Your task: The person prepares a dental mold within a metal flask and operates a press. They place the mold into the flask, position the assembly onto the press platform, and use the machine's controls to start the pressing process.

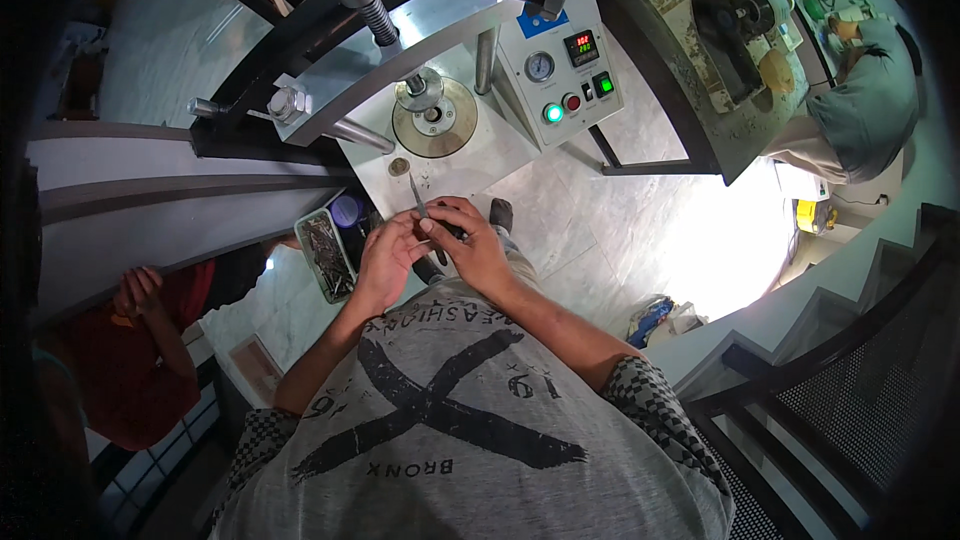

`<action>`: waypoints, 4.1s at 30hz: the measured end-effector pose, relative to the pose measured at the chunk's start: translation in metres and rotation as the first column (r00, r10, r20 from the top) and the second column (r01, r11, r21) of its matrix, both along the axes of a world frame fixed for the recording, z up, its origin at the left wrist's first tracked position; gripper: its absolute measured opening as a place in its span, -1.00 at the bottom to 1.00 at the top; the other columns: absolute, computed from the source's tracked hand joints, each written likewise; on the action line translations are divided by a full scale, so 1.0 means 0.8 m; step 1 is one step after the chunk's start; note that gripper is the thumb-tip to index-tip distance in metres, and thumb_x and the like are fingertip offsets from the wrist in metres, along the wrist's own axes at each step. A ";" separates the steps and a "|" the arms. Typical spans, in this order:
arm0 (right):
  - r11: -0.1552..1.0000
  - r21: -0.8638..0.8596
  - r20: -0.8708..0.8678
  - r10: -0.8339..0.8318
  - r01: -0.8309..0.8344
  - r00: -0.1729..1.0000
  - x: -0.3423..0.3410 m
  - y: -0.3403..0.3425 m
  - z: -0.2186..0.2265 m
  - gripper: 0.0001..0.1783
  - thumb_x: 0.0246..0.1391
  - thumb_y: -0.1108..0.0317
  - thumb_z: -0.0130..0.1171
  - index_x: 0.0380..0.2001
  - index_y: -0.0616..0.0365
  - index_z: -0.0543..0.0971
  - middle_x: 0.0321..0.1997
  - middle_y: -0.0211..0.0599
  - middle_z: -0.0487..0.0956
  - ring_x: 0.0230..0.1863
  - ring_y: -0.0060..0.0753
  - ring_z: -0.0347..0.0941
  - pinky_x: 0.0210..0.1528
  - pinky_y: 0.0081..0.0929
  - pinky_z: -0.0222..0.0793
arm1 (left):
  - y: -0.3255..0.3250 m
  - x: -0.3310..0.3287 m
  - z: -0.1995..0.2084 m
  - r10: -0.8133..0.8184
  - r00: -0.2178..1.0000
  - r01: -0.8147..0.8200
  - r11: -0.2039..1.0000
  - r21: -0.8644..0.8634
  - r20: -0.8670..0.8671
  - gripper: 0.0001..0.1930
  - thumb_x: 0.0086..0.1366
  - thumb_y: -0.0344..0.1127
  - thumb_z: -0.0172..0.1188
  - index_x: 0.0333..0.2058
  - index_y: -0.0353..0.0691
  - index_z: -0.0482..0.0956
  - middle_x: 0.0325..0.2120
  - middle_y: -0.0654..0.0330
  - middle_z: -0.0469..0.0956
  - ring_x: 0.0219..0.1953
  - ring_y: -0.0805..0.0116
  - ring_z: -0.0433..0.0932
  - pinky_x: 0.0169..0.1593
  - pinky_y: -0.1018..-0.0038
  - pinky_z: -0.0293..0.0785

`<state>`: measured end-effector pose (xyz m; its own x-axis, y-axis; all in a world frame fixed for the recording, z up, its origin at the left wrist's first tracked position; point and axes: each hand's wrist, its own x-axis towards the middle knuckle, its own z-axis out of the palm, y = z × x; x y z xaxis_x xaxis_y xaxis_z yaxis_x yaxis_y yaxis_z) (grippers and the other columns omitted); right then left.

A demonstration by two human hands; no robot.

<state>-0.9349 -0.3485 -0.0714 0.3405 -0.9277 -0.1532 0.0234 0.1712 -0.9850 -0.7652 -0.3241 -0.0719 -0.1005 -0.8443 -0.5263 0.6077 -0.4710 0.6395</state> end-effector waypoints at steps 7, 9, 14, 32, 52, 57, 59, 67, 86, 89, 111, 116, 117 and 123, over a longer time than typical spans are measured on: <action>0.934 -0.312 -0.419 0.029 -0.173 0.908 -0.008 0.001 0.003 -0.40 0.27 0.36 0.13 0.36 0.10 0.31 0.27 0.07 0.40 0.22 0.11 0.39 0.26 -0.18 0.30 | -0.004 -0.004 -0.004 -0.111 0.991 0.114 0.993 0.041 -0.070 -0.66 0.43 -0.40 0.13 0.12 -0.39 0.49 -0.11 0.20 0.60 -0.06 0.46 0.59 0.08 0.42 0.52; 0.922 -0.337 -0.404 0.041 -0.190 0.914 -0.011 0.004 -0.006 -0.32 0.26 0.38 0.12 0.41 0.11 0.21 0.30 0.11 0.38 0.23 0.18 0.37 0.27 -0.14 0.28 | 0.003 -0.008 -0.013 -0.070 0.996 0.074 0.994 0.075 -0.053 -0.68 0.43 -0.41 0.12 0.11 -0.39 0.50 -0.09 0.19 0.60 -0.07 0.46 0.59 0.08 0.42 0.52; 0.957 -0.237 -0.321 0.084 -0.166 0.943 -0.009 0.001 0.010 -0.31 0.16 0.41 0.21 0.36 0.09 0.29 0.28 0.17 0.36 0.22 0.16 0.37 0.27 -0.14 0.29 | 0.012 0.001 -0.022 0.029 0.997 -0.023 0.996 0.088 -0.069 -0.70 0.46 -0.44 0.08 0.12 -0.35 0.49 -0.02 0.19 0.59 -0.03 0.42 0.59 0.10 0.39 0.54; 0.782 -0.584 -0.656 -0.296 -0.218 0.695 0.013 -0.216 -0.053 -0.68 0.06 0.36 0.33 -0.09 0.16 0.61 -0.10 -0.07 0.62 -0.04 0.02 0.57 0.01 -0.19 0.50 | 0.072 0.045 0.034 -0.024 0.996 0.032 0.995 0.090 -0.083 -0.63 0.47 -0.39 0.07 0.19 -0.35 0.42 0.01 0.00 0.58 0.00 0.15 0.63 0.13 0.28 0.58; 0.856 -0.514 -0.623 -0.322 -0.063 0.713 -0.039 -0.163 -0.020 -0.70 -0.04 0.42 0.26 -0.17 0.22 0.68 -0.11 0.03 0.56 0.03 0.06 0.46 0.09 -0.11 0.42 | 0.125 0.121 -0.016 0.484 0.854 -0.514 0.843 0.161 0.192 -0.58 0.46 -0.45 0.06 0.23 -0.47 0.33 0.11 -0.13 0.49 0.17 0.09 0.51 0.32 0.25 0.43; 0.813 -0.527 -0.766 -0.328 -0.247 0.553 -0.036 -0.120 -0.029 -0.63 -0.03 0.39 0.24 -0.07 0.12 0.66 0.06 0.02 0.45 0.10 0.12 0.35 0.18 -0.07 0.34 | 0.128 0.121 -0.019 0.510 0.841 -0.537 0.829 0.155 0.181 -0.62 0.45 -0.47 0.07 0.19 -0.48 0.37 0.03 -0.11 0.54 0.08 0.09 0.58 0.25 0.24 0.51; 0.856 -0.472 -0.781 -0.294 -0.213 0.551 -0.037 -0.116 -0.029 -0.63 -0.03 0.40 0.24 -0.08 0.13 0.66 0.05 0.00 0.45 0.10 0.10 0.37 0.18 -0.08 0.35 | 0.128 0.125 -0.023 0.504 0.842 -0.533 0.832 0.152 0.191 -0.62 0.45 -0.47 0.07 0.19 -0.48 0.36 0.03 -0.12 0.54 0.08 0.09 0.58 0.25 0.24 0.51; 0.798 -0.574 -0.687 -0.345 -0.186 0.639 -0.056 -0.117 -0.046 -0.80 0.00 0.38 0.32 -0.25 0.14 0.64 0.00 -0.17 0.57 0.09 -0.01 0.44 0.12 -0.15 0.42 | 0.125 0.128 -0.023 0.461 0.863 -0.492 0.859 0.140 0.207 -0.59 0.46 -0.45 0.05 0.22 -0.48 0.32 0.07 -0.14 0.50 0.15 0.08 0.53 0.30 0.26 0.45; 0.880 -0.433 -0.731 -0.214 -0.198 0.648 -0.054 -0.156 -0.030 -0.73 0.03 0.52 0.21 -0.15 0.17 0.66 -0.05 -0.13 0.61 0.01 0.03 0.50 0.08 -0.17 0.46 | 0.256 0.164 -0.185 0.437 0.803 -0.556 0.795 0.243 0.406 -0.60 0.38 -0.45 0.16 0.13 -0.54 0.43 -0.14 -0.02 0.60 -0.11 0.21 0.65 0.07 0.38 0.61; 0.918 -0.358 -0.693 -0.138 -0.172 0.707 -0.030 -0.172 -0.008 -0.74 0.02 0.53 0.21 -0.17 0.19 0.65 -0.09 -0.11 0.62 0.02 0.03 0.50 0.08 -0.16 0.47 | 0.320 0.180 -0.227 0.473 0.770 -0.607 0.750 0.263 0.429 -0.60 0.36 -0.46 0.16 0.11 -0.57 0.42 -0.18 -0.04 0.59 -0.16 0.18 0.64 0.00 0.39 0.62; 0.864 -0.332 -0.764 -0.012 -0.378 0.645 0.050 -0.052 -0.082 -0.69 -0.02 0.43 0.24 -0.15 0.22 0.55 -0.08 -0.02 0.55 -0.05 0.13 0.45 0.03 -0.06 0.43 | 0.349 0.200 -0.242 0.329 0.793 -0.528 0.792 0.308 0.512 -0.68 0.34 -0.47 0.19 0.00 -0.57 0.49 -0.24 -0.03 0.61 -0.27 0.26 0.66 -0.12 0.46 0.66; 0.758 -0.222 -0.478 0.464 -0.613 0.746 0.041 -0.003 -0.025 -0.71 -0.02 0.41 0.29 -0.18 0.20 0.58 -0.06 -0.05 0.58 0.03 0.07 0.48 0.06 -0.09 0.44 | 0.334 0.198 -0.227 0.359 0.769 -0.563 0.772 0.295 0.529 -0.67 0.33 -0.48 0.19 0.02 -0.58 0.49 -0.28 -0.01 0.61 -0.29 0.27 0.66 -0.16 0.49 0.64; 0.812 -0.239 -0.434 0.400 -0.532 0.807 0.030 -0.007 -0.021 -0.71 -0.02 0.42 0.30 -0.18 0.20 0.58 -0.06 -0.06 0.58 0.03 0.06 0.49 0.06 -0.10 0.44 | 0.334 0.201 -0.225 0.359 0.767 -0.565 0.772 0.293 0.532 -0.67 0.33 -0.48 0.19 0.02 -0.58 0.49 -0.28 -0.01 0.61 -0.29 0.27 0.66 -0.16 0.49 0.64; 0.912 -0.365 -0.723 -0.153 -0.185 0.674 -0.019 -0.068 -0.042 -0.69 0.02 0.40 0.19 -0.12 0.20 0.56 -0.06 0.01 0.51 -0.01 0.13 0.44 -0.01 -0.08 0.45 | 0.365 0.208 -0.246 0.391 0.788 -0.547 0.799 0.251 0.476 -0.65 0.34 -0.46 0.21 0.03 -0.58 0.49 -0.32 0.02 0.60 -0.33 0.32 0.63 -0.24 0.50 0.59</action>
<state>-0.9502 -0.4030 -0.1053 0.2912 -0.9567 0.0027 -0.7205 -0.2212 -0.6572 -0.5989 -0.0317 -0.2688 0.5312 -0.4724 -0.7033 0.5563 -0.4317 0.7101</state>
